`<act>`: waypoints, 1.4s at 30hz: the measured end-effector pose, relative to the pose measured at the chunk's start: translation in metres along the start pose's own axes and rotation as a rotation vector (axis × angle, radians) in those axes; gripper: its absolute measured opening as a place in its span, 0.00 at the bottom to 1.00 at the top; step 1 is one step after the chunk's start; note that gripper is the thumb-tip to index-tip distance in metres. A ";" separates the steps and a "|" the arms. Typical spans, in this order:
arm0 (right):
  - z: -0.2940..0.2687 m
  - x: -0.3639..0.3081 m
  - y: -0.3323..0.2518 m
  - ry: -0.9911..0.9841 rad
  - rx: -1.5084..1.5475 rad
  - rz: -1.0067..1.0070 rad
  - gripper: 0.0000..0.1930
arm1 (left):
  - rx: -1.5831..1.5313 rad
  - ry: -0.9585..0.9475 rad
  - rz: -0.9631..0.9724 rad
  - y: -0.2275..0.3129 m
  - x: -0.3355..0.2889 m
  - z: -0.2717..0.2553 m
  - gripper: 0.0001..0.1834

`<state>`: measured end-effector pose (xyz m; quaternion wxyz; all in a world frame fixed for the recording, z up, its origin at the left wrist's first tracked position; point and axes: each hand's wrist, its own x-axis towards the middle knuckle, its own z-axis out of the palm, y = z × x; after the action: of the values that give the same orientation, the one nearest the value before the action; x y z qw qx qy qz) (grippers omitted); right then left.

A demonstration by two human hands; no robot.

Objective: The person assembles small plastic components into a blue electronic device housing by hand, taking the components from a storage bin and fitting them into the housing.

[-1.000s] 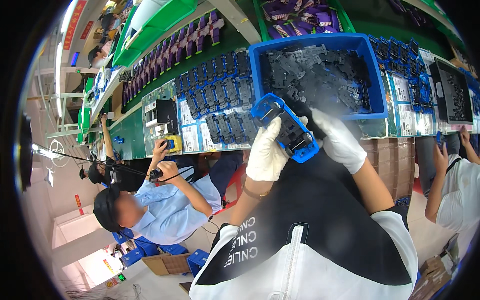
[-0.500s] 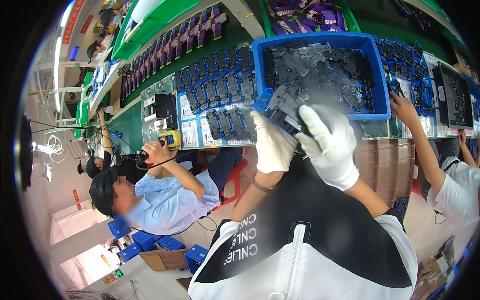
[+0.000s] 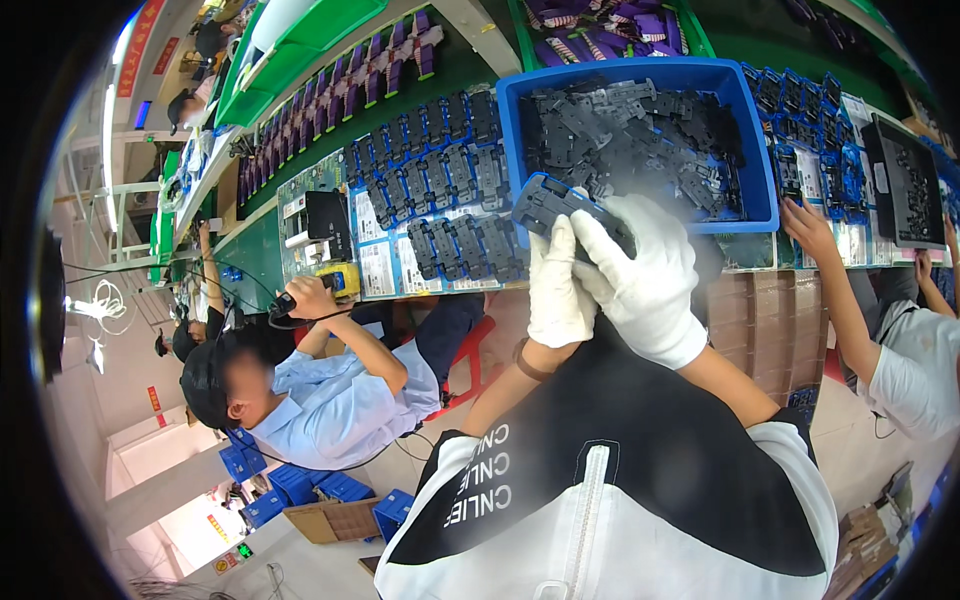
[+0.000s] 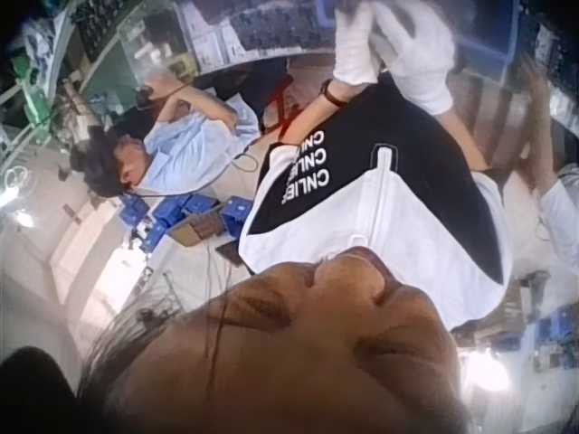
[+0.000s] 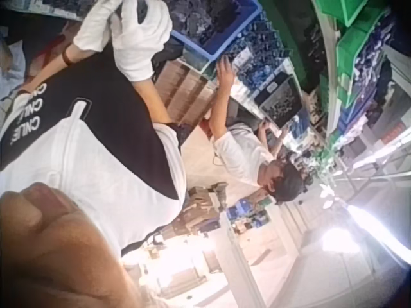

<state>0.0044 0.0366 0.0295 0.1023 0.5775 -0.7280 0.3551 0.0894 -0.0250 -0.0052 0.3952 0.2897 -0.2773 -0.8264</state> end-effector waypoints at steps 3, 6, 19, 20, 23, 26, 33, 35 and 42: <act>-0.004 0.001 0.007 -0.020 0.114 -0.039 0.24 | -0.050 0.028 0.013 0.004 0.002 0.000 0.18; -0.004 -0.016 0.020 0.052 0.415 0.227 0.20 | -0.179 0.072 -0.009 0.011 0.002 0.003 0.20; -0.001 -0.028 0.015 -0.322 1.227 0.800 0.28 | -0.118 0.000 0.078 0.008 -0.003 -0.005 0.23; 0.000 -0.028 0.017 -0.329 1.167 0.771 0.27 | -0.136 -0.002 0.071 0.008 -0.003 -0.006 0.23; 0.003 -0.034 0.015 -0.236 1.386 0.919 0.24 | -0.116 -0.021 0.095 0.006 -0.002 -0.008 0.23; 0.007 -0.036 0.016 -0.212 1.287 0.866 0.23 | -0.073 -0.014 0.144 0.009 -0.005 -0.004 0.22; 0.012 -0.032 0.012 -0.226 1.344 0.901 0.26 | -0.046 -0.029 0.112 0.010 0.000 -0.015 0.21; 0.014 -0.032 0.013 -0.245 1.318 0.863 0.26 | -0.049 -0.012 0.128 0.008 -0.001 -0.017 0.22; 0.025 -0.024 0.001 -0.218 1.200 0.830 0.25 | 0.053 0.047 0.059 0.020 0.004 -0.028 0.20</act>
<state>0.0175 0.0392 -0.0026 -0.4469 0.2433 -0.5733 0.6422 0.1166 -0.0456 -0.0115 0.4180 0.3112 -0.2980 -0.7998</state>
